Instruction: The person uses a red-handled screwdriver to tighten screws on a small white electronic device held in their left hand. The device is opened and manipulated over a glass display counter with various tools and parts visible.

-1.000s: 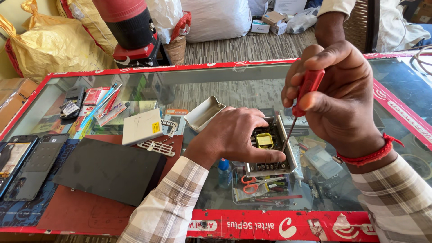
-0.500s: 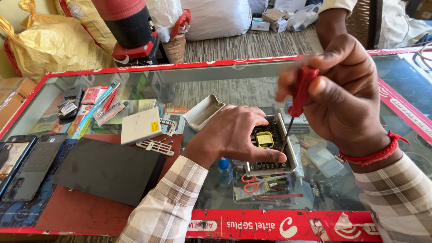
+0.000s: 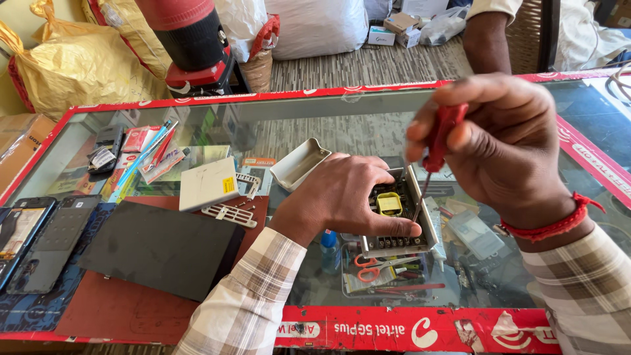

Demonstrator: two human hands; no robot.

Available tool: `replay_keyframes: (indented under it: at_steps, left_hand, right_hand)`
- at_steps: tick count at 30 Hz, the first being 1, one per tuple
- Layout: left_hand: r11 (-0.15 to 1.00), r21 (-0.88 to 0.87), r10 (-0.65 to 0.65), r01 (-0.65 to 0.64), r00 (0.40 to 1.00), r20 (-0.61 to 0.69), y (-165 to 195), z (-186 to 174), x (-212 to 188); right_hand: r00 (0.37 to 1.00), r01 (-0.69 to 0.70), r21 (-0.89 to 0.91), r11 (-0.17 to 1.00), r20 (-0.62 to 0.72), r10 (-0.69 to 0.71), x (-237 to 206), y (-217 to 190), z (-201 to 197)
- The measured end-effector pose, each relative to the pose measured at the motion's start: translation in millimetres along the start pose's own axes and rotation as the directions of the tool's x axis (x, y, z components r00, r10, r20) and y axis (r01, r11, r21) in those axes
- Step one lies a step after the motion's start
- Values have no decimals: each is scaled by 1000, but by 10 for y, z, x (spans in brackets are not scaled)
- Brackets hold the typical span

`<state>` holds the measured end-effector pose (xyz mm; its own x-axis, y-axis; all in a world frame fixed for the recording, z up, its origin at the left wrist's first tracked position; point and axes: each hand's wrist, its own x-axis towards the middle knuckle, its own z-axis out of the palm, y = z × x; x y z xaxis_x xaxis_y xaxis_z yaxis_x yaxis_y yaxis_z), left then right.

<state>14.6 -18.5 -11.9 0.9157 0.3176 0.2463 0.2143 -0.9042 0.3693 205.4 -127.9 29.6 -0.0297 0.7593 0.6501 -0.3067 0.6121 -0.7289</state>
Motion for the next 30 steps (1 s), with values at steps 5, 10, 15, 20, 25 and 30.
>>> replay_keyframes:
  at_steps: [5, 10, 15, 20, 25, 30]
  left_hand:
    - [995, 57, -75, 77, 997, -29, -41, 45, 26]
    - [982, 113, -155, 154, 988, -3, -47, 35, 69]
    - [960, 164, -232, 227, 973, 7, 5, -18, 62]
    - [987, 144, -44, 68, 986, -163, 1, -36, 59]
    - [995, -89, -46, 35, 992, -121, -73, 11, 28]
    - [949, -308, 9, -67, 982, -186, -158, 121, 72]
  right_hand:
    - [991, 118, -128, 985, 73, -109, 34, 39, -41]
    - [990, -11, 65, 998, -140, 20, 21, 28, -44]
    - [988, 109, -211, 971, -86, -129, 54, 28, -155]
    - [986, 90, -113, 990, -130, -104, 47, 2, -214]
    - [985, -24, 28, 999, -170, 28, -21, -45, -217]
    - [987, 155, -64, 986, 52, -152, 42, 18, -277]
